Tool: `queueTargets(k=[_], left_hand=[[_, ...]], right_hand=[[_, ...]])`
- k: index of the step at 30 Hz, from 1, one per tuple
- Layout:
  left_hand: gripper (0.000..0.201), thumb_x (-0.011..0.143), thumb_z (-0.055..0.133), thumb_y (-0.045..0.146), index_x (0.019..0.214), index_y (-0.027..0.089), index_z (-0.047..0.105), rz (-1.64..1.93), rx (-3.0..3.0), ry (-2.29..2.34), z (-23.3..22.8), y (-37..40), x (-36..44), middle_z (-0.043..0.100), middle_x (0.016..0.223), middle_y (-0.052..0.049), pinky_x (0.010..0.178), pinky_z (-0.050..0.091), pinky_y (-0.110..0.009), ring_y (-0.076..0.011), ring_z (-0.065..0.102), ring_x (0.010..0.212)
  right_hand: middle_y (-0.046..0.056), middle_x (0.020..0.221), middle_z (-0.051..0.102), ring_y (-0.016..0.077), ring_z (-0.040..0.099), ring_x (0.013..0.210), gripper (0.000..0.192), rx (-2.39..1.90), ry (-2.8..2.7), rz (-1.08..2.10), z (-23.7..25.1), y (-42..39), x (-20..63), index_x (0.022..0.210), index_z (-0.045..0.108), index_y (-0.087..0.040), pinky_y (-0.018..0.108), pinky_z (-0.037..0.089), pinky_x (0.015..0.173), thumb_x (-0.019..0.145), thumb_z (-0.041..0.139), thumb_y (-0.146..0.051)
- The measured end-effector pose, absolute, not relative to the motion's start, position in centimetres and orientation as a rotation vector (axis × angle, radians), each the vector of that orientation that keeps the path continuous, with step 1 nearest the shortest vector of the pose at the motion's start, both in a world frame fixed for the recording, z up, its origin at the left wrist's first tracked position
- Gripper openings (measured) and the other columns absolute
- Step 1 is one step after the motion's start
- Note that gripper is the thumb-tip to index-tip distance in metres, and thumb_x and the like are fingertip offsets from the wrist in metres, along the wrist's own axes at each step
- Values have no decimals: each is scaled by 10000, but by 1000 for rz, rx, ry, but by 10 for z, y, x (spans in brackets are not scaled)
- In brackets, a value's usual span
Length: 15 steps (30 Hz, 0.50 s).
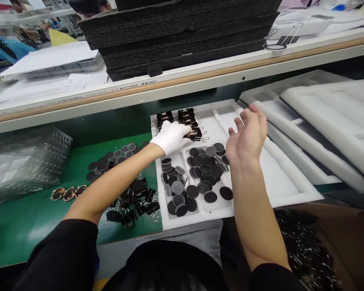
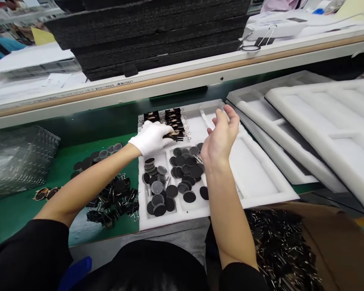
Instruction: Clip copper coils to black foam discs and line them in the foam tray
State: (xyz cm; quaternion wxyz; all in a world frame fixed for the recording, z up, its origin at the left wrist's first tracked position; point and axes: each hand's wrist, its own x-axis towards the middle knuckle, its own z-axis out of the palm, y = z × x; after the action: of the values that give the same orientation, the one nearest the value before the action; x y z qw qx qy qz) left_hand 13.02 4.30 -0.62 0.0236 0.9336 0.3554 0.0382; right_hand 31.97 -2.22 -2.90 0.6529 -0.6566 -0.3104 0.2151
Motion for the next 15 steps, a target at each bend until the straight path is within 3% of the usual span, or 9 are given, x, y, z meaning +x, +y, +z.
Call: queueTargets(k=[2, 4, 8, 12, 15], left_hand=[[255, 951, 566, 358, 1060, 172, 701, 17, 2940, 1104, -11, 45, 145, 753, 1010, -154, 943, 366, -504, -362, 656, 1068], [250, 943, 574, 340, 1058, 152, 691, -7, 2946, 1122, -15, 45, 156, 745, 969, -166, 944, 346, -511, -366, 663, 1026], [265, 957, 578, 333, 1087, 122, 674, -31, 2952, 1164, -23, 41, 163, 738, 957, -171, 955, 331, -514, -351, 683, 950], [364, 957, 607, 343, 1218, 90, 619, 44, 2965, 1262, -22, 34, 154, 681, 1188, -237, 959, 339, -503, -386, 645, 1097], [331, 988, 559, 365, 1206, 129, 636, 143, 2974, 1318, -12, 26, 132, 682, 1184, -199, 952, 360, -487, -365, 638, 1119]], right_hand=[[159, 1472, 517, 322, 575, 1325, 581, -1566, -739, 478, -29, -23, 328, 1500, 410, -260, 394, 550, 814, 1018, 260, -547], [158, 1373, 594, 306, 629, 1226, 493, -1576, -825, 488, -29, -25, 332, 1420, 502, -245, 398, 544, 801, 988, 377, -448], [120, 1146, 719, 284, 674, 1028, 287, -1585, -1209, 496, -25, -37, 339, 1105, 686, -223, 453, 529, 860, 847, 561, -244], [70, 970, 751, 302, 671, 917, 150, -2101, -1612, 554, -22, -51, 340, 954, 743, -247, 563, 451, 952, 848, 662, -314], [68, 830, 727, 320, 664, 866, 126, -2293, -1713, 556, -25, -53, 333, 843, 717, -230, 586, 406, 965, 831, 717, -355]])
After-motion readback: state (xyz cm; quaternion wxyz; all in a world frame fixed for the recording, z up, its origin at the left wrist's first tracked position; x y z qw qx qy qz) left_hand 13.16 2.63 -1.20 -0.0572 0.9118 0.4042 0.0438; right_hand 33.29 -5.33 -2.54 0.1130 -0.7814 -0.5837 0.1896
